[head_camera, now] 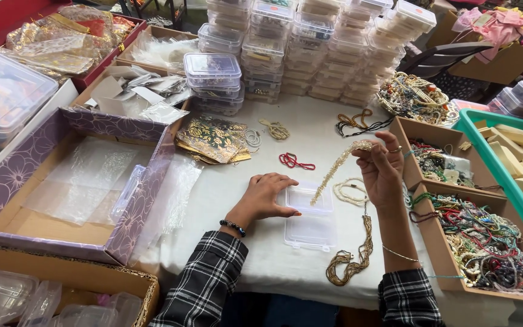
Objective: The person organizes various jewelry items on a table. They handle beaded necklaces, bracelets, and small decorative pieces, placing them into clear plastic containers and decorative pouches. The person also moves items between boxes and the table surface.
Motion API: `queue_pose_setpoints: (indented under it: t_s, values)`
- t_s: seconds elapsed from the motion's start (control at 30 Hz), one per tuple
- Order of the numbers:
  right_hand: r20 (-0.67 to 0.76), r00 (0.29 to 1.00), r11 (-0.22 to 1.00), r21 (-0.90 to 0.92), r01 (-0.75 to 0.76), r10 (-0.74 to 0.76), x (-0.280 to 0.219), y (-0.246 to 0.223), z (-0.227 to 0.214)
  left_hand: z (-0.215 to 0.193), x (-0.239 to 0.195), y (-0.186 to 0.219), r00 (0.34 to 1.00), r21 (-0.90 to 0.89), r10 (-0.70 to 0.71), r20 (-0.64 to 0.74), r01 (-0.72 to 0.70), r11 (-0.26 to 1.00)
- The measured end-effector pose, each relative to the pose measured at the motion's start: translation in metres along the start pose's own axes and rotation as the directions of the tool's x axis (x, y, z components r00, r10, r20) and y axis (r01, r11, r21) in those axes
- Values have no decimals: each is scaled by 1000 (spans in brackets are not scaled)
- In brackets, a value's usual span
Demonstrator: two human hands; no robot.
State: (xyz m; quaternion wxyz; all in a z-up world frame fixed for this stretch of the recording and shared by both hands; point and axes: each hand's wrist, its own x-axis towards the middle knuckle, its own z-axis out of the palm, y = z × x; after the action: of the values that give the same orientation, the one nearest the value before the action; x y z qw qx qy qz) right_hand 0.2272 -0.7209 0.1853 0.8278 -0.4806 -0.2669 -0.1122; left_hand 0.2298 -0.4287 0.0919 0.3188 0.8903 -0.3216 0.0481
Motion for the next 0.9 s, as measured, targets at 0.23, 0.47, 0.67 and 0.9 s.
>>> queue_pose_setpoints:
  t_s: [0.23, 0.47, 0.67, 0.9]
  values:
    - [-46, 999, 1000, 5, 21, -20, 2, -3, -2, -8, -4, 8, 1000, -56, -2, -2, 2, 998]
    - [-40, 998, 993, -105, 52, -56, 11, 1, -1, -12, -5, 11, 1000, -71, -9, -4, 9, 997]
    - [29, 978, 918, -352, -184, 207, 0, 45, 32, 4, 0, -4, 999, -159, -43, -29, 38, 987]
    - [72, 917, 850, -410, -331, 392, -18, 35, 22, 4, 0, -3, 998, -178, -50, -31, 43, 983]
